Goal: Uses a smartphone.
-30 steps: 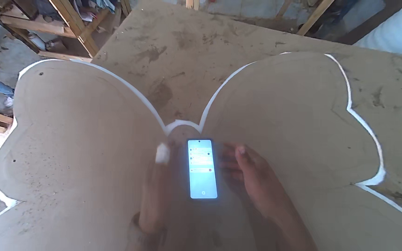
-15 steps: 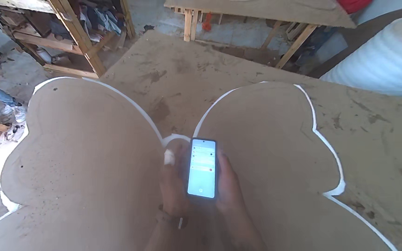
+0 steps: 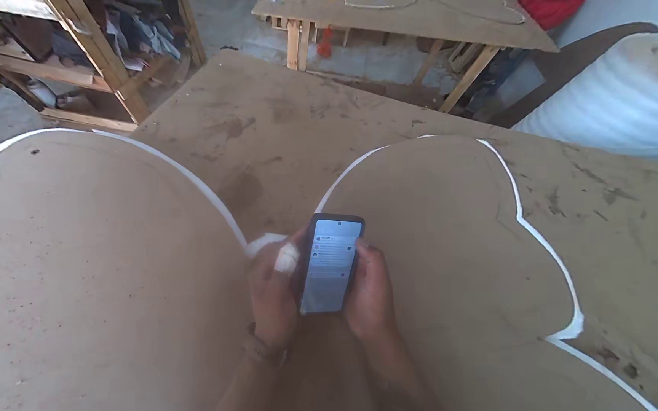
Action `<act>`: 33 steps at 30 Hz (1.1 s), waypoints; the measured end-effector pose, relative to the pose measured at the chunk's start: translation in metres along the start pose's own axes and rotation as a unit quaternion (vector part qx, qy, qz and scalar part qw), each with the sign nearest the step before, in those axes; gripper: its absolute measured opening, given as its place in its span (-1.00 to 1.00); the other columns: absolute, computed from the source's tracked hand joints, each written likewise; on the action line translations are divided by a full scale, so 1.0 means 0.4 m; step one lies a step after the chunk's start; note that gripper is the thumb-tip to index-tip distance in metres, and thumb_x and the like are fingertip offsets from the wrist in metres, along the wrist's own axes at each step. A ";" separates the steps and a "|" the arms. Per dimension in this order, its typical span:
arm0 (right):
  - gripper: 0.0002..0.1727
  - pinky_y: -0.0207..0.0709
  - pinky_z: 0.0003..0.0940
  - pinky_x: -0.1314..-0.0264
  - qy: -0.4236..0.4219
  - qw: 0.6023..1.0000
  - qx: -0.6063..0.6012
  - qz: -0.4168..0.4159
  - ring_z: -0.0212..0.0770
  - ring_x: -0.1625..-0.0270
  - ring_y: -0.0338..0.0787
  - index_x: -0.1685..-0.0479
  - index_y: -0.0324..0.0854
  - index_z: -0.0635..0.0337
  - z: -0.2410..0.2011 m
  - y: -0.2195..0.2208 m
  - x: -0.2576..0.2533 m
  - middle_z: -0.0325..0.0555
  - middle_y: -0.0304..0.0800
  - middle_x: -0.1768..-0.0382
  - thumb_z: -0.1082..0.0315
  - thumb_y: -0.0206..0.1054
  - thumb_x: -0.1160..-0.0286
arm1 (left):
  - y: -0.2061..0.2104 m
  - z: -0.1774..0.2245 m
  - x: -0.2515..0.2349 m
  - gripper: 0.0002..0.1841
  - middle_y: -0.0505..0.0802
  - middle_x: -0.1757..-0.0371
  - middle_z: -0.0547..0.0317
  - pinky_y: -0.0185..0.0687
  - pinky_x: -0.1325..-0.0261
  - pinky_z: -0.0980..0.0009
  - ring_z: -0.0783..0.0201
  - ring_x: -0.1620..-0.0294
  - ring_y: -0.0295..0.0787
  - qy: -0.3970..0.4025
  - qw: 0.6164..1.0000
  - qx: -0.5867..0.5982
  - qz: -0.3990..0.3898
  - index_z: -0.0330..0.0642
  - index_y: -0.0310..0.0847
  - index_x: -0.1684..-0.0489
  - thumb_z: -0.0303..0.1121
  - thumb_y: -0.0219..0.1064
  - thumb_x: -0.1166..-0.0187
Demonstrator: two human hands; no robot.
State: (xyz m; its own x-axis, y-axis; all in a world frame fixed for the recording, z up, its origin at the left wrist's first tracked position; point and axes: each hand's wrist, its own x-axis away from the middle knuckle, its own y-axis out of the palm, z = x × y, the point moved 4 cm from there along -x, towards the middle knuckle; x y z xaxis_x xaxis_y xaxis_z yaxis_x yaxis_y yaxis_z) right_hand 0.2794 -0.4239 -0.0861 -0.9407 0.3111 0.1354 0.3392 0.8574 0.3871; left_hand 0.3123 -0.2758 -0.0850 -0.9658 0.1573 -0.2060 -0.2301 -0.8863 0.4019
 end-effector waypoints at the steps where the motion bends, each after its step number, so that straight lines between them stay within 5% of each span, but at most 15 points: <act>1: -0.38 0.78 -0.03 -0.08 0.001 1.000 0.002 0.006 -0.11 -0.14 0.85 -0.31 0.67 -0.05 0.002 -0.002 0.001 -0.03 0.84 -0.13 -0.25 -0.12 -0.78 | 0.001 0.000 0.002 -0.49 0.74 -0.45 -0.11 0.70 -0.42 -0.05 -0.06 -0.44 0.70 0.004 1.000 -0.004 -0.003 -0.20 0.62 -0.50 -0.10 -0.08 -0.89; 11: -0.34 0.77 -0.02 -0.12 -0.001 0.999 -0.014 -0.033 -0.13 -0.21 0.83 -0.39 0.61 -0.10 0.005 -0.003 0.010 -0.08 0.81 -0.21 -0.32 -0.16 -0.75 | -0.004 0.006 0.003 -0.52 0.73 -0.45 -0.06 0.72 -0.37 -0.04 -0.03 -0.41 0.70 0.000 0.999 -0.039 0.004 -0.14 0.60 -0.53 -0.13 -0.04 -0.86; 22: -0.36 0.80 -0.04 -0.01 -0.008 0.998 0.029 -0.059 -0.12 -0.13 0.87 -0.43 0.58 -0.13 0.014 -0.003 0.021 -0.08 0.84 -0.15 -0.30 -0.15 -0.77 | -0.002 0.017 0.008 -0.56 0.81 -0.31 -0.01 0.84 -0.12 0.08 0.09 -0.15 0.84 -0.029 0.998 -0.052 0.007 0.03 0.55 -0.62 -0.29 -0.01 -0.84; 33: -0.46 0.84 -0.12 0.13 -0.034 0.993 0.105 -0.030 -0.10 0.04 0.91 -0.44 0.59 -0.18 -0.008 0.019 0.044 -0.10 0.88 -0.06 -0.21 0.31 -0.59 | 0.007 0.028 0.017 -0.55 0.79 -0.35 0.00 0.84 -0.15 0.09 0.09 -0.19 0.83 -0.003 0.998 -0.056 -0.007 -0.02 0.56 -0.60 -0.39 0.06 -0.75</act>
State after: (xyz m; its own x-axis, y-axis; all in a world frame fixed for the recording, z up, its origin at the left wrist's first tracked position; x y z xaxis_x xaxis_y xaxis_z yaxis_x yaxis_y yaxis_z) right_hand 0.2652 -0.4133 -0.0778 -0.9592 0.2777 0.0527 0.2827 0.9396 0.1931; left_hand 0.3038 -0.2722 -0.0753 -0.9636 0.1719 -0.2049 -0.2284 -0.9275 0.2958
